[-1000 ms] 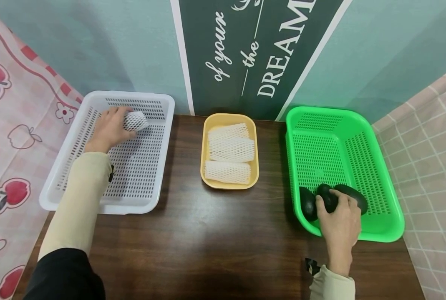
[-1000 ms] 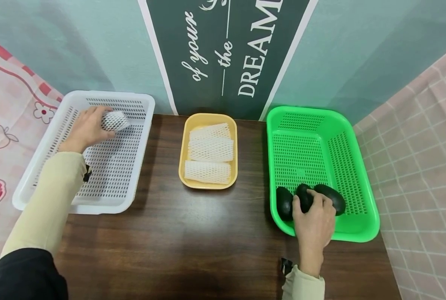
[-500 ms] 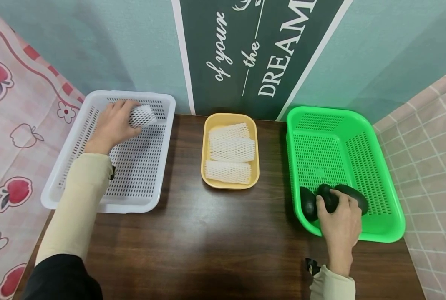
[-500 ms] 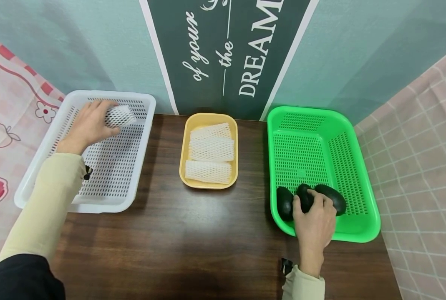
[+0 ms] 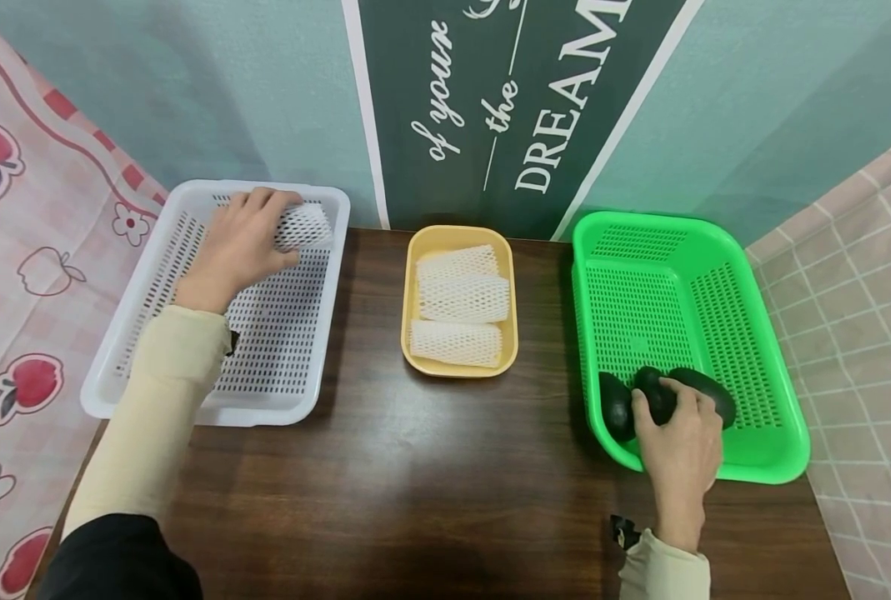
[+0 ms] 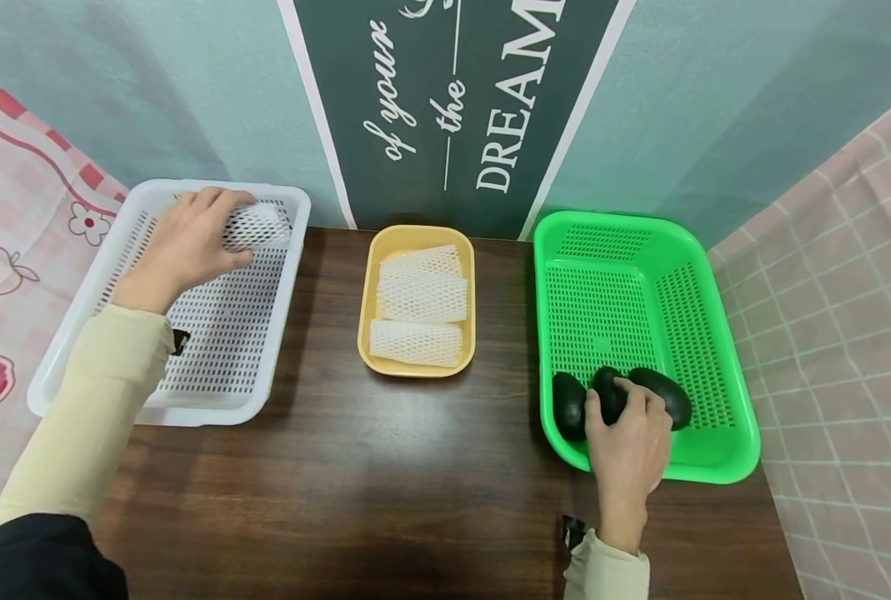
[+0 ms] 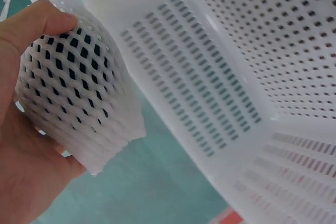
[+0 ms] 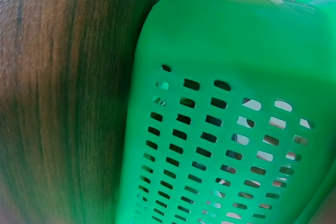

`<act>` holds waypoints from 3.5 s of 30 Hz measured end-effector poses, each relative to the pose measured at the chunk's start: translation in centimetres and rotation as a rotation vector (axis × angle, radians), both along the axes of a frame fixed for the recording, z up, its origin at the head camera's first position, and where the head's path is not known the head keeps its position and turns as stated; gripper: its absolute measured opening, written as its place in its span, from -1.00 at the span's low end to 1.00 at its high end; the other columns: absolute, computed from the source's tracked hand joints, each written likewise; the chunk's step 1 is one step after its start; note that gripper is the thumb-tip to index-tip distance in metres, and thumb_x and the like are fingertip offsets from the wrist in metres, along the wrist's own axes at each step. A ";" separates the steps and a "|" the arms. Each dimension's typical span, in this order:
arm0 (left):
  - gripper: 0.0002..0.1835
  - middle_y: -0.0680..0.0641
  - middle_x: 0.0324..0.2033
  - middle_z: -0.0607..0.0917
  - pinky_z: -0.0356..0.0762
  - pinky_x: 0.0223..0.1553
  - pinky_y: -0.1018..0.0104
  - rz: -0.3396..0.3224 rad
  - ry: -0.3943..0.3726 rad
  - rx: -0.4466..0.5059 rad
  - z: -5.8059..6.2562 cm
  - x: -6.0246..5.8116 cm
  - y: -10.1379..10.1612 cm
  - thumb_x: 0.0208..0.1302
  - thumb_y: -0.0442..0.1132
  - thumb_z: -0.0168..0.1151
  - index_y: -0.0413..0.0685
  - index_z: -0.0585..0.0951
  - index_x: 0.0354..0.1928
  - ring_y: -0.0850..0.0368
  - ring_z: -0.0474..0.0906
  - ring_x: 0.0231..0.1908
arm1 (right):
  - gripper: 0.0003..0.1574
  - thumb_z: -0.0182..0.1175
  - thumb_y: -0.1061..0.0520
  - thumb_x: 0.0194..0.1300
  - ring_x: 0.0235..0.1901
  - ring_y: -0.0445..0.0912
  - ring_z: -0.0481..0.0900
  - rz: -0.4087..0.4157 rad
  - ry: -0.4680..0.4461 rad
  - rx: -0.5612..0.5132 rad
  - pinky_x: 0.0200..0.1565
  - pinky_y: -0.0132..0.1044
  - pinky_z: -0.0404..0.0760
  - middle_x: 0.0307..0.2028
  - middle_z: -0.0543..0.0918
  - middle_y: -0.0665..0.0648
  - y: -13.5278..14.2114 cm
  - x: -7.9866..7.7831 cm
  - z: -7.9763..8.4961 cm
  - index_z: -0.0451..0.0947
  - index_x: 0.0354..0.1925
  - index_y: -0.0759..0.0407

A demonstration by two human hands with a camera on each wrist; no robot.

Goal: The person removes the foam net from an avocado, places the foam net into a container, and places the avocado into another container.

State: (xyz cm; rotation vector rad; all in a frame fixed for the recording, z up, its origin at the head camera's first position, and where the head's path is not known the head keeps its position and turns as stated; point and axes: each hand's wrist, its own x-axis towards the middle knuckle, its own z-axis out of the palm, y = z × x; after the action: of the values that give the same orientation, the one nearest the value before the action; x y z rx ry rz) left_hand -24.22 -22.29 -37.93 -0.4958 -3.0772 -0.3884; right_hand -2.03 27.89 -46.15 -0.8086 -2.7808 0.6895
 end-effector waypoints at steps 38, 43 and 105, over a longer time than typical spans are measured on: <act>-0.21 -0.19 0.17 0.50 0.46 0.02 -0.12 -0.445 0.246 0.045 1.6 8.1 9.1 -0.05 -0.17 0.55 0.00 0.41 0.27 -0.19 0.40 0.15 | -0.38 0.16 -0.11 0.38 0.20 0.44 0.32 0.010 0.006 0.003 0.02 0.39 0.36 0.27 0.40 0.47 -0.1 0.2 0.1 0.47 0.26 0.20; -0.20 -0.17 0.16 0.51 0.49 -0.02 -0.09 -0.467 0.263 0.040 0.9 9.3 9.9 -0.08 -0.13 0.57 0.01 0.42 0.26 -0.19 0.43 0.14 | -0.40 0.17 -0.10 0.38 0.20 0.44 0.33 0.009 0.026 0.006 0.04 0.39 0.35 0.26 0.42 0.47 -0.1 0.2 0.1 0.48 0.25 0.20; -0.25 0.03 0.13 0.55 0.55 -0.05 0.13 -0.548 -0.040 0.104 -9.2 18.5 17.5 0.04 -0.03 0.51 0.14 0.42 0.30 0.03 0.46 0.09 | -0.61 0.44 0.13 0.14 0.05 0.09 0.53 0.808 0.517 -0.170 0.26 -0.50 0.30 -0.04 0.67 0.20 -9.2 1.2 -1.3 0.65 -0.07 0.26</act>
State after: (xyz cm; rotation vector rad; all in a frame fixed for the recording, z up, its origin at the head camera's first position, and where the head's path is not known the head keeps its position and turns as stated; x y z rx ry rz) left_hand -5.72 -4.79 -47.17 -1.3402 -2.8867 -0.5569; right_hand -0.87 18.64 -47.50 0.4852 -2.4938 1.0645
